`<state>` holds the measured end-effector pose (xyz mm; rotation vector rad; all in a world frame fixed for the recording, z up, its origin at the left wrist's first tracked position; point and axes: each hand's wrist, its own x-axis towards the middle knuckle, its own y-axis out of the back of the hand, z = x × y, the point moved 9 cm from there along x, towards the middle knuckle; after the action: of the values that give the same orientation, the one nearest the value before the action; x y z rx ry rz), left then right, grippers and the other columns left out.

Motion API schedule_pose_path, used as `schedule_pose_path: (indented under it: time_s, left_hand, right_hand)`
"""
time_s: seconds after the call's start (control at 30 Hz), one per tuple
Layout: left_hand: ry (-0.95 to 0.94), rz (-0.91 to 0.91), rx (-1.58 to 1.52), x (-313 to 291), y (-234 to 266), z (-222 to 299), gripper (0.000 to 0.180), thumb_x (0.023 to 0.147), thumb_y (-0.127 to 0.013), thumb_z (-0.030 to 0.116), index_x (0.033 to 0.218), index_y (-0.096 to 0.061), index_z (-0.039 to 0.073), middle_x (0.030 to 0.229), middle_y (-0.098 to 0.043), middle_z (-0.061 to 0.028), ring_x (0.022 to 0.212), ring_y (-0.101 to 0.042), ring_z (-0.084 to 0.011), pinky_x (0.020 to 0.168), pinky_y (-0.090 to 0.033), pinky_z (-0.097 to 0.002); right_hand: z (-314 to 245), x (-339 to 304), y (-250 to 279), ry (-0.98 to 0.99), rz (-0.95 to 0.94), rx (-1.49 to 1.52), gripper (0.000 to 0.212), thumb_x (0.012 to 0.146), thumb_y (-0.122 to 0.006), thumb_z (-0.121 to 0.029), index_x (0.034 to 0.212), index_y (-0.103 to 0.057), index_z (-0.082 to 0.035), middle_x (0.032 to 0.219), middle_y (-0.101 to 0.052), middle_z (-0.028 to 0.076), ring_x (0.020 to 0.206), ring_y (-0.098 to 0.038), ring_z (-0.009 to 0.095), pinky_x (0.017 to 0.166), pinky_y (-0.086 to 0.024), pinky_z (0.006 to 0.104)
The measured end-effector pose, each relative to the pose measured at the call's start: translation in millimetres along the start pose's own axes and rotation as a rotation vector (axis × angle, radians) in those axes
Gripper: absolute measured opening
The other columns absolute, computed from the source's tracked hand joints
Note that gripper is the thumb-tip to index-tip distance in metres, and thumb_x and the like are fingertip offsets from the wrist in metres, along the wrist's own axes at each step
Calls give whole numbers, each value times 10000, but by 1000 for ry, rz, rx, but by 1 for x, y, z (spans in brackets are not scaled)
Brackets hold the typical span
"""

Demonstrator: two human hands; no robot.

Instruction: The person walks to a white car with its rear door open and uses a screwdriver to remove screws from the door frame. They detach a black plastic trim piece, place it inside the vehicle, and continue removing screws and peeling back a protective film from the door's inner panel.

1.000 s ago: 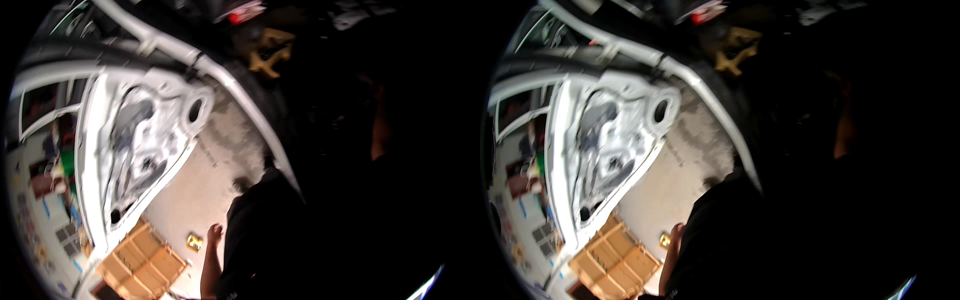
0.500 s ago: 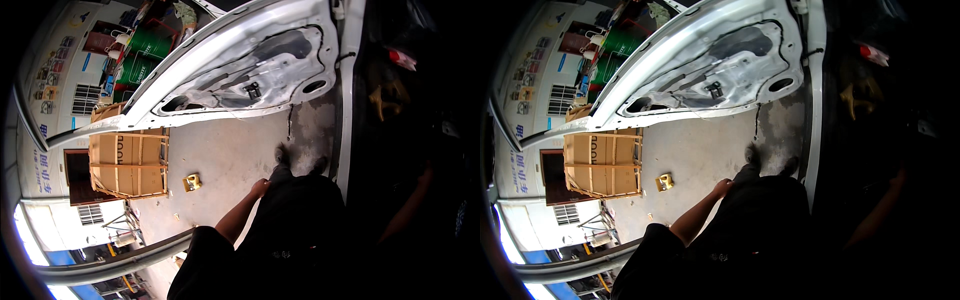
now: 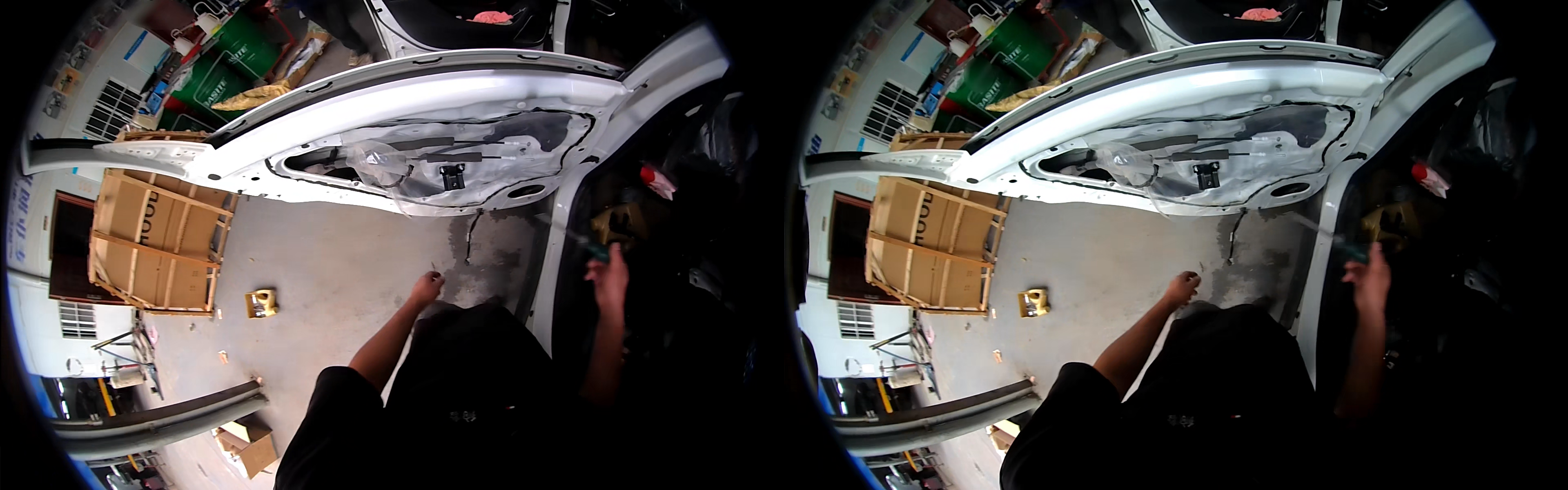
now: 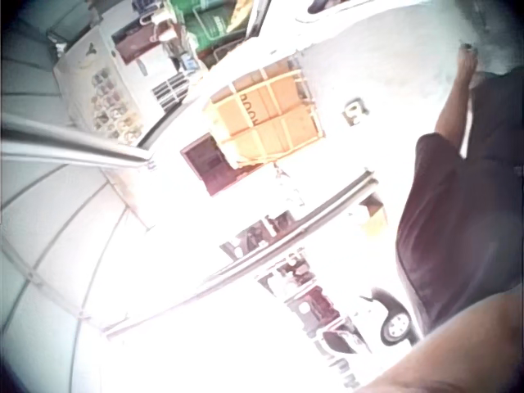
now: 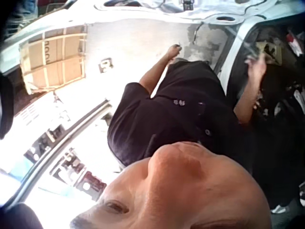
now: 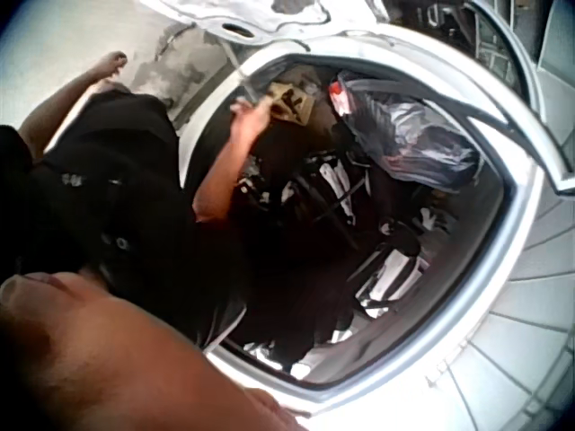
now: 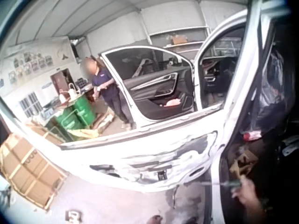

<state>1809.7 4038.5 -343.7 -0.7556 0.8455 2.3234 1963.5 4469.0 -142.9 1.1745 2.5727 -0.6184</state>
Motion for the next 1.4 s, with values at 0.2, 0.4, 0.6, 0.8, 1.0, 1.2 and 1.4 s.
schedule_pose_path:
  time_s: [0.2,0.4,0.6,0.8,1.0,1.2,1.4]
  left_hand:
    - [-369,332,-505,-5,147,68,477,870,-561,216,1280,-421,18,1048,-588,-87,784,-596,-159,611,-489,-276]
    - [-521,500,-565,-37,269,175,598,832,-572,139,1360,-319,18,1206,-515,-104,870,-576,-152,674,-483,-278]
    - [-653,45,-383,20,175,194,397,833,-554,132,1217,-490,55,827,-582,-42,795,-577,-122,650,-456,-257]
    - [-654,10,-418,19,137,197,352,866,-560,161,1178,-518,3,851,-619,-63,736,-588,-125,633,-465,-261]
    - [-463,-46,-472,10,176,147,293,869,-557,235,1075,-570,27,846,-639,-51,677,-586,-122,588,-448,-248]
    - [-366,102,-884,-2,237,134,238,870,-532,222,1061,-566,84,856,-620,-26,673,-553,-107,596,-433,-242]
    - [-288,116,-1050,-7,252,122,274,871,-522,190,1114,-535,64,874,-595,-24,691,-531,-112,620,-431,-253]
  right_hand:
    - [87,-41,-124,-255,-252,161,375,948,-447,-398,903,-559,-43,671,-602,111,484,-534,162,448,-458,307]
    - [122,-93,-225,-294,-519,155,380,957,-428,-378,1055,-545,-30,754,-595,122,539,-520,162,524,-457,312]
    - [135,-129,-271,-235,-752,166,377,968,-407,-321,1200,-470,-31,879,-604,143,633,-550,166,564,-469,308]
    - [126,-144,-268,-169,-692,198,377,889,-512,-275,1181,-432,-51,898,-591,138,682,-555,189,594,-472,313]
    - [107,-152,-286,-143,-757,153,247,826,-549,-207,995,-437,-66,826,-536,97,687,-539,177,595,-456,315]
    - [101,-136,-301,-46,-754,-189,91,884,-502,-131,895,-486,-42,706,-513,41,613,-514,126,582,-432,292]
    - [107,-126,-321,-1,-701,-504,136,878,-561,-165,852,-534,-34,656,-509,-8,546,-489,75,509,-401,240]
